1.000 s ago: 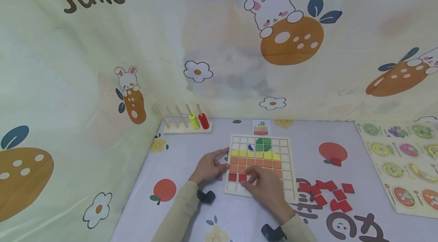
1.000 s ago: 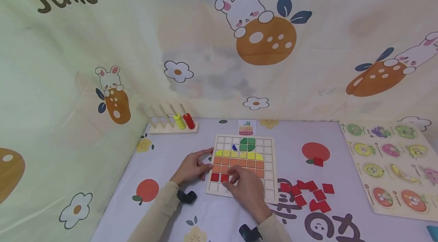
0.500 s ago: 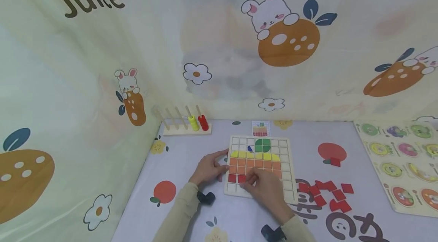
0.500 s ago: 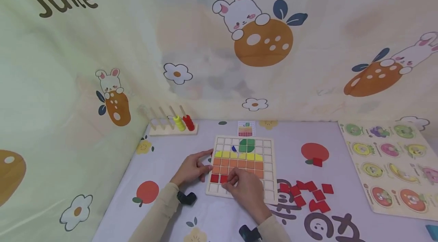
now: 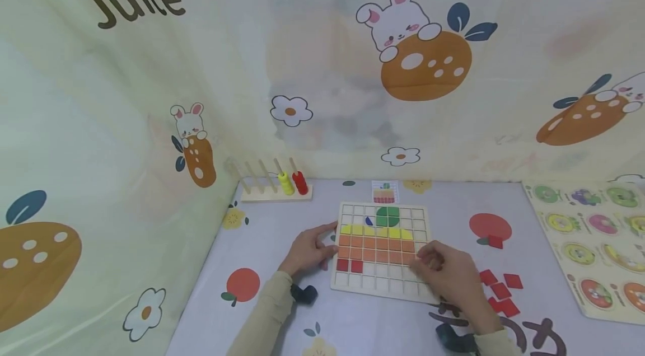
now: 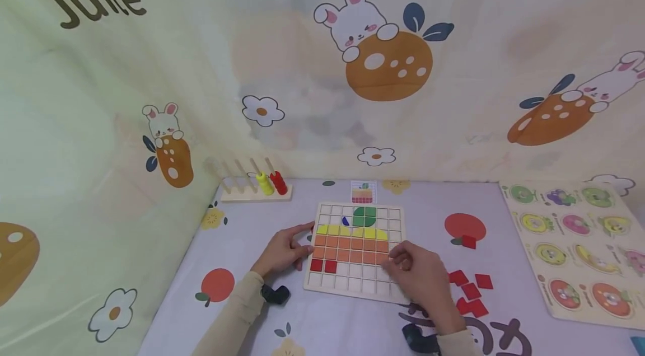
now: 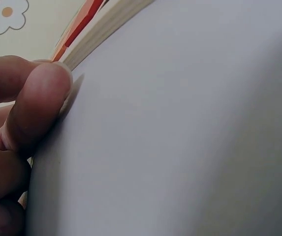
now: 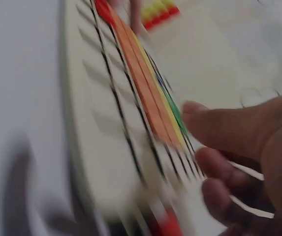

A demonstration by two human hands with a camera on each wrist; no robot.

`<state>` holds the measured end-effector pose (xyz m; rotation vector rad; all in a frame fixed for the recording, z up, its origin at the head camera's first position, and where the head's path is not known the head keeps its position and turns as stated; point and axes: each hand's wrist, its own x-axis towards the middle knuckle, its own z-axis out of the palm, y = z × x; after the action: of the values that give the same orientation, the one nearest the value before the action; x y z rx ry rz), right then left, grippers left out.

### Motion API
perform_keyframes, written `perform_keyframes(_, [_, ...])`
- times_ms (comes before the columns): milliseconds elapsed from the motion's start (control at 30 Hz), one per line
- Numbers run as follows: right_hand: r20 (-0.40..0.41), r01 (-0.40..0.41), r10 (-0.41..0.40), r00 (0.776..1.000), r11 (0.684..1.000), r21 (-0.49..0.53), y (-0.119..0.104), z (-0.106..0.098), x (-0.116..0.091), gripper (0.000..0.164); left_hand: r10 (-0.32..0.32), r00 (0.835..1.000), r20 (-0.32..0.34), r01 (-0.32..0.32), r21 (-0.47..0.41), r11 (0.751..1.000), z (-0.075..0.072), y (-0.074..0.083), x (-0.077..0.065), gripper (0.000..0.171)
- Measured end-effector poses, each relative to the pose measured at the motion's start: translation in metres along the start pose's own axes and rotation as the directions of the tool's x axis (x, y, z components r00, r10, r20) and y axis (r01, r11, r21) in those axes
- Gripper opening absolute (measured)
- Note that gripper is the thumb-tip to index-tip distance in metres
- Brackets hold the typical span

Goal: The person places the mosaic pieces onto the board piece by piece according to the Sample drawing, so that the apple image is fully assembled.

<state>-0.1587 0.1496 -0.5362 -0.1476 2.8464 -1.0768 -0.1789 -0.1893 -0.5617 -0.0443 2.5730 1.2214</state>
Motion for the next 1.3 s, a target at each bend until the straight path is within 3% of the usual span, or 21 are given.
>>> perform_keyframes(200, [0.094, -0.073, 0.080, 0.992, 0.994, -0.077, 0.037, -0.043, -0.003, 0.069, 0.013, 1.000, -0.004, -0.013, 0.009, 1.000, -0.003, -0.002, 0.002, 0.066])
perform_keyframes(400, [0.223, -0.100, 0.123, 0.967, 0.989, -0.111, 0.055, -0.058, -0.002, 0.089, 0.017, 1.000, -0.001, -0.017, -0.009, 1.000, -0.002, -0.005, 0.002, 0.066])
perform_keyframes(867, [0.175, -0.075, 0.094, 0.980, 0.991, -0.114, 0.065, -0.051, -0.003, 0.052, 0.012, 1.000, -0.008, -0.012, -0.003, 1.000, 0.002, -0.001, 0.001, 0.066])
perform_keyframes(1133, [0.140, -0.030, 0.048, 0.989, 0.991, -0.134, 0.068, -0.050, -0.003, 0.043, 0.020, 1.000, -0.006, -0.020, -0.004, 1.000, 0.002, -0.003, 0.001, 0.066])
perform_keyframes(1300, [0.135, -0.030, 0.049, 0.990, 0.990, -0.136, 0.067, -0.049, -0.004, 0.051, 0.012, 1.000, -0.008, -0.012, -0.001, 1.000, 0.003, -0.004, 0.003, 0.066])
